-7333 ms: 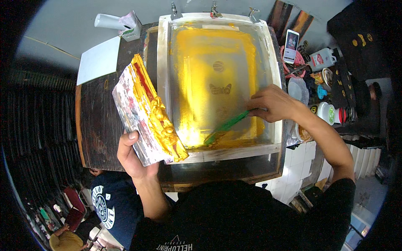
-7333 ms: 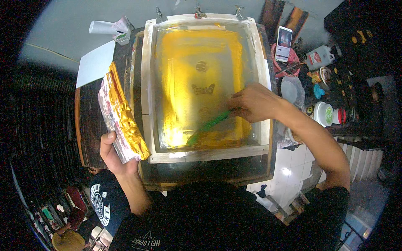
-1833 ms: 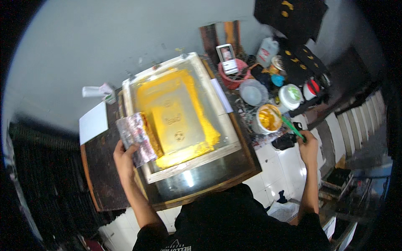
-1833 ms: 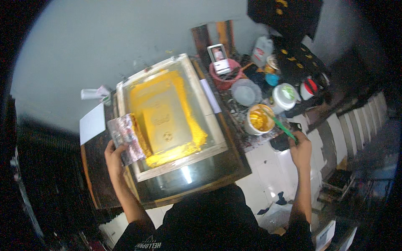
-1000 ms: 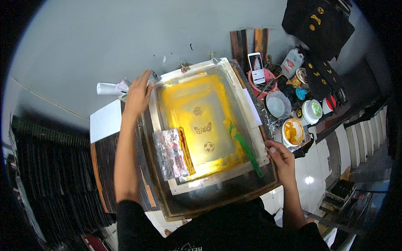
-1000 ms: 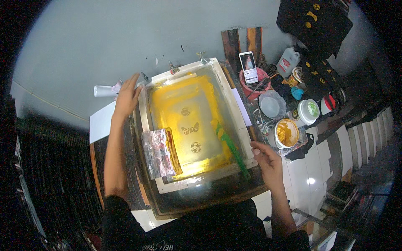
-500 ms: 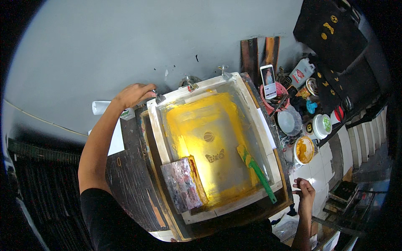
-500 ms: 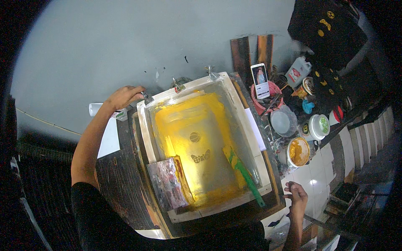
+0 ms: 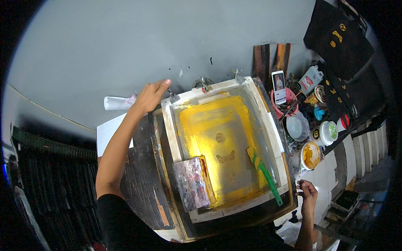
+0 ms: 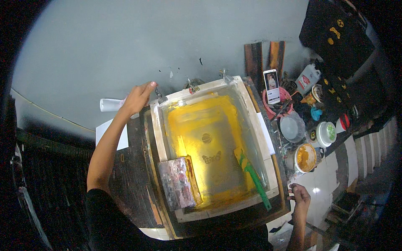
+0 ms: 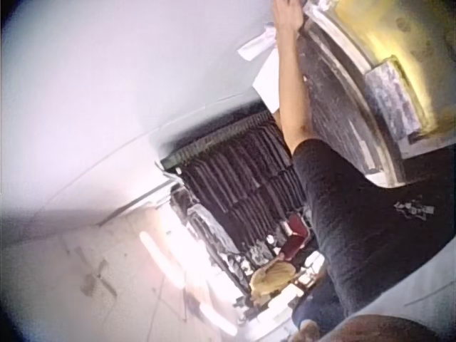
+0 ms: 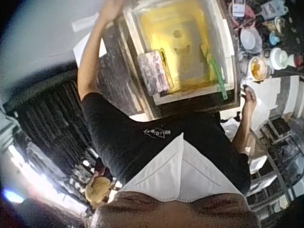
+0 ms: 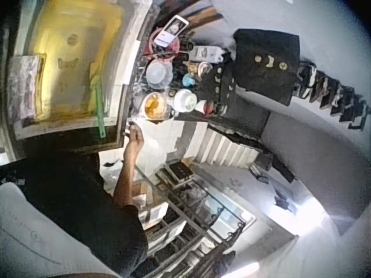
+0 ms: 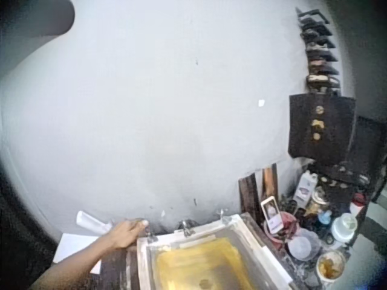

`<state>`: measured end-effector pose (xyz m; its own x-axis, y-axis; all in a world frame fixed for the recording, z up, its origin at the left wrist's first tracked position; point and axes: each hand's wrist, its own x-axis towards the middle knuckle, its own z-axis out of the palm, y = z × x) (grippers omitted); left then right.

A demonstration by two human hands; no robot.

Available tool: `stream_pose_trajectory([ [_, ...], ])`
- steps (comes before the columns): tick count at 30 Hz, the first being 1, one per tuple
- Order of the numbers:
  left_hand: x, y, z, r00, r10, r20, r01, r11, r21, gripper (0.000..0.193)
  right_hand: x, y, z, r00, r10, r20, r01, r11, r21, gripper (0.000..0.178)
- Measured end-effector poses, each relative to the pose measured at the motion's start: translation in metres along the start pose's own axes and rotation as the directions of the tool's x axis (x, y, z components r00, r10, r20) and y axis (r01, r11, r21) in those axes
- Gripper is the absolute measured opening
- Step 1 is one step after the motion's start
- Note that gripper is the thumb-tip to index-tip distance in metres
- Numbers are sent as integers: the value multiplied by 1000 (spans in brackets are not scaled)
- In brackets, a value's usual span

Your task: The person places a black bag on a printing station, applies yellow ink through a screen using a squeegee, and adds more ink from a container using a spoon.

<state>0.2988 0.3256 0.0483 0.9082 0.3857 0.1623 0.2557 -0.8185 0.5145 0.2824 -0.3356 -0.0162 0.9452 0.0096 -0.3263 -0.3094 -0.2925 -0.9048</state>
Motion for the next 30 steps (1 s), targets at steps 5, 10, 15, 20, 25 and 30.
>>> stream_pose_trajectory([
  [5,23,9,-15,986,-121,112,112,990,82,84,6,8,-4,1000,-24,17,23,1000,16,28],
  [10,25,14,-21,959,-101,264,-59,842,536,88,8,18,-11,999,-25,32,23,998,63,29],
  [15,16,6,-30,991,-87,104,59,968,245,90,12,20,-11,1000,-12,11,11,998,56,28],
  [20,14,1,-24,955,-228,190,210,972,108,89,17,16,-6,998,-37,50,34,998,61,27],
  [25,11,2,-21,975,-203,94,212,973,-90,84,20,16,-4,998,-33,52,29,996,79,27],
  [30,10,-2,-13,987,-128,102,123,991,48,80,21,19,-4,998,-38,58,34,996,80,27],
])
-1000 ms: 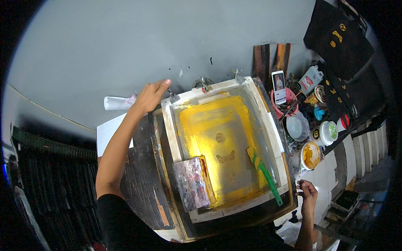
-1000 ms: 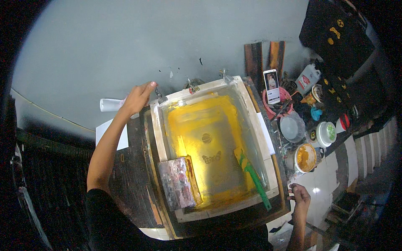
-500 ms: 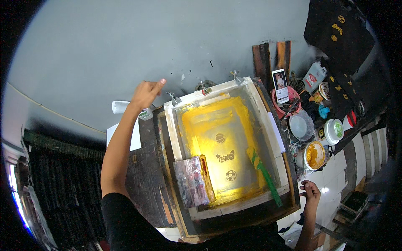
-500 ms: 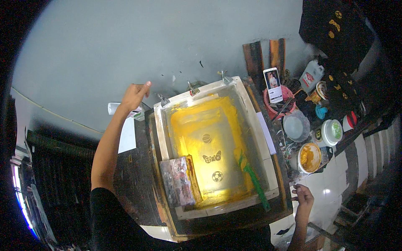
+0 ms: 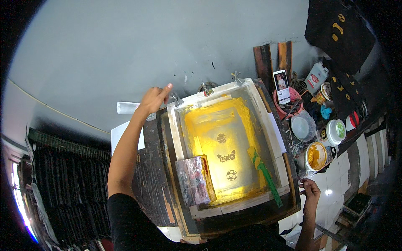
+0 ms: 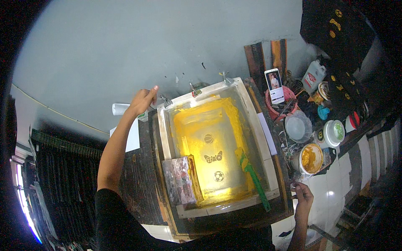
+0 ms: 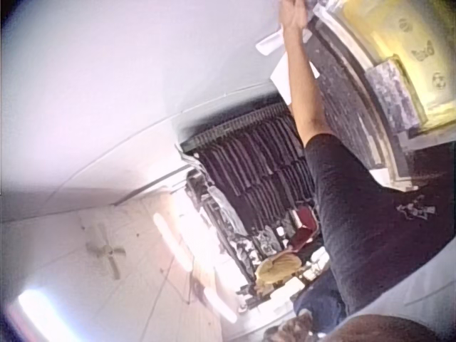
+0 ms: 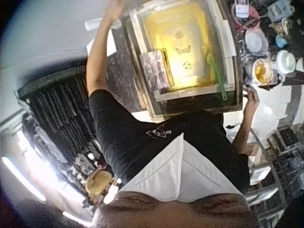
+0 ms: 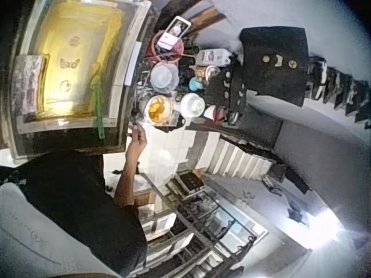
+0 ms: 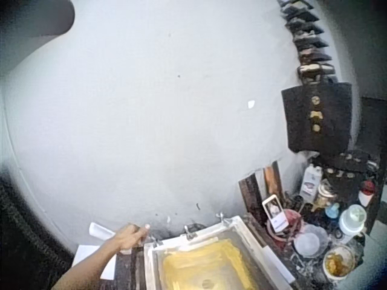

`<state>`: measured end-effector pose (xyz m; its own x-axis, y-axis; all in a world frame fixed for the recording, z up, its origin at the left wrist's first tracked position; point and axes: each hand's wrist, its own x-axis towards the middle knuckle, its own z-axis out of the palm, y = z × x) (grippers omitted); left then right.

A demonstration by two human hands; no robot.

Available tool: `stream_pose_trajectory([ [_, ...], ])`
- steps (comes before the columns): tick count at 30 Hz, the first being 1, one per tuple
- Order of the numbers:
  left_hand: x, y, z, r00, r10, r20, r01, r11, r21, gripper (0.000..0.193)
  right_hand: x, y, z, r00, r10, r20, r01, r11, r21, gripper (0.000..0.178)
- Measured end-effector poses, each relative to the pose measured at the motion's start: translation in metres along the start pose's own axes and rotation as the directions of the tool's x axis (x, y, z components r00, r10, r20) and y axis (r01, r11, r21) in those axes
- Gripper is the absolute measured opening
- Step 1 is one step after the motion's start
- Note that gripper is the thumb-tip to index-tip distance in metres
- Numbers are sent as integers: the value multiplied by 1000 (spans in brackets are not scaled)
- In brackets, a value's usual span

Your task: The person places a black bag on a printing station, applies yellow ink through a screen using a squeegee, and adds more ink from a container using a spoon.

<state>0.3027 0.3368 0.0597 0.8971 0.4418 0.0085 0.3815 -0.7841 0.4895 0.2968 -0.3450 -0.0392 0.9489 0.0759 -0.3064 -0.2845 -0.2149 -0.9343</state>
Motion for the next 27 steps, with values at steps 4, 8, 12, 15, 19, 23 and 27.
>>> stream_pose_trajectory([
  [4,3,0,-6,998,-55,-15,53,996,-72,79,1,1,1,1000,-18,-10,18,1000,-1,28],
  [8,-8,14,-1,996,86,-31,-86,996,6,78,1,0,2,1000,4,4,-4,1000,-10,33],
  [12,-7,27,-8,998,4,68,-30,920,391,74,1,0,0,1000,-4,12,4,1000,-11,33],
  [15,-1,26,-24,989,-137,59,99,899,426,73,1,0,0,1000,-3,13,3,1000,1,32],
  [19,-6,23,-21,999,-23,27,17,982,190,75,4,0,2,999,-13,29,14,1000,-4,30],
  [23,-16,30,-10,989,124,84,-143,947,288,71,6,0,3,999,-31,29,31,999,-8,28],
  [27,-8,42,-18,995,-78,62,35,856,516,64,9,6,4,997,-80,-14,78,994,-81,30],
])
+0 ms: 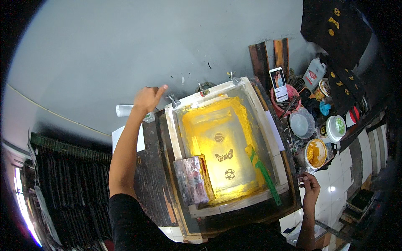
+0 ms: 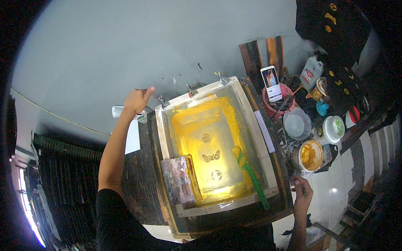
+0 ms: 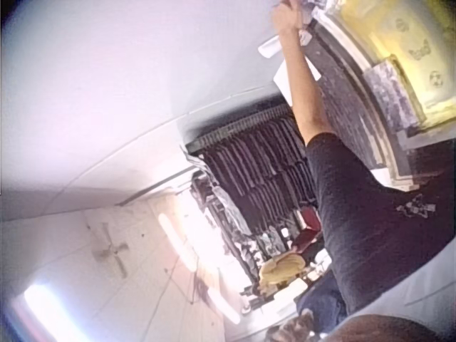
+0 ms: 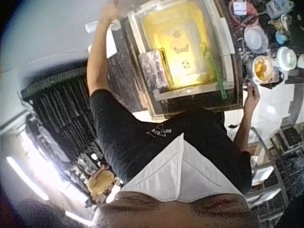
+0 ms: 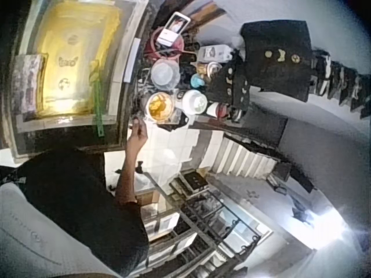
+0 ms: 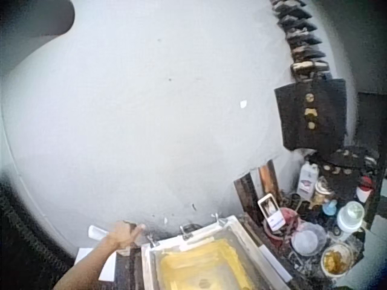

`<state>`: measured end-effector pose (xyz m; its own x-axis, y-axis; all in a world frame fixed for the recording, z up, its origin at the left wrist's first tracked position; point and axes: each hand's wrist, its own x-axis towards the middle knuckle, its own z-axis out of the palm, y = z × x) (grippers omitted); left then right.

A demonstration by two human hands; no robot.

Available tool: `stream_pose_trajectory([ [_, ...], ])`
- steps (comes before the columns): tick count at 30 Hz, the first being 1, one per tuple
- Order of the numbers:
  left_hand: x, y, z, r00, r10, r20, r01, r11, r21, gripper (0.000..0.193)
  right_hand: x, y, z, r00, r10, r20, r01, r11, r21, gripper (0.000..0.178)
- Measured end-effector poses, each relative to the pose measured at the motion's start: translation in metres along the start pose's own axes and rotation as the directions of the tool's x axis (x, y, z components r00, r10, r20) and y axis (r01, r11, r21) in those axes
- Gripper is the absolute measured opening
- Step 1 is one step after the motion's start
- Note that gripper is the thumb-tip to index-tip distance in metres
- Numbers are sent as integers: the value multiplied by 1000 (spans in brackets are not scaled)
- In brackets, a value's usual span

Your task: The person places a black bag on a printing station, applies yellow ink through a screen using a squeegee, and adds more ink from a container using a spoon.

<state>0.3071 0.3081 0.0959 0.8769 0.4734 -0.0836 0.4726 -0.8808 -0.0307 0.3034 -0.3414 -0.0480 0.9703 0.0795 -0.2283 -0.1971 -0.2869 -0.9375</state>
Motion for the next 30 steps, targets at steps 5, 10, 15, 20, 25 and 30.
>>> stream_pose_trajectory([
  [5,23,34,28,839,440,-320,-481,875,-58,50,9,15,18,981,-160,-113,153,986,-65,34],
  [10,74,57,59,732,653,-194,-669,743,-22,50,11,23,39,964,-243,-111,226,963,-145,35],
  [15,107,44,64,712,700,-50,-702,710,-59,50,13,21,46,970,-203,-131,185,973,-142,38],
  [20,117,46,62,592,801,-92,-804,594,-5,46,18,21,51,966,-238,-102,209,950,-234,38],
  [25,91,84,59,908,409,-89,-416,906,-82,51,17,21,52,966,-243,-86,213,941,-263,38],
  [30,100,88,34,944,128,305,106,757,-645,61,16,18,52,963,-261,-69,232,929,-287,37],
])
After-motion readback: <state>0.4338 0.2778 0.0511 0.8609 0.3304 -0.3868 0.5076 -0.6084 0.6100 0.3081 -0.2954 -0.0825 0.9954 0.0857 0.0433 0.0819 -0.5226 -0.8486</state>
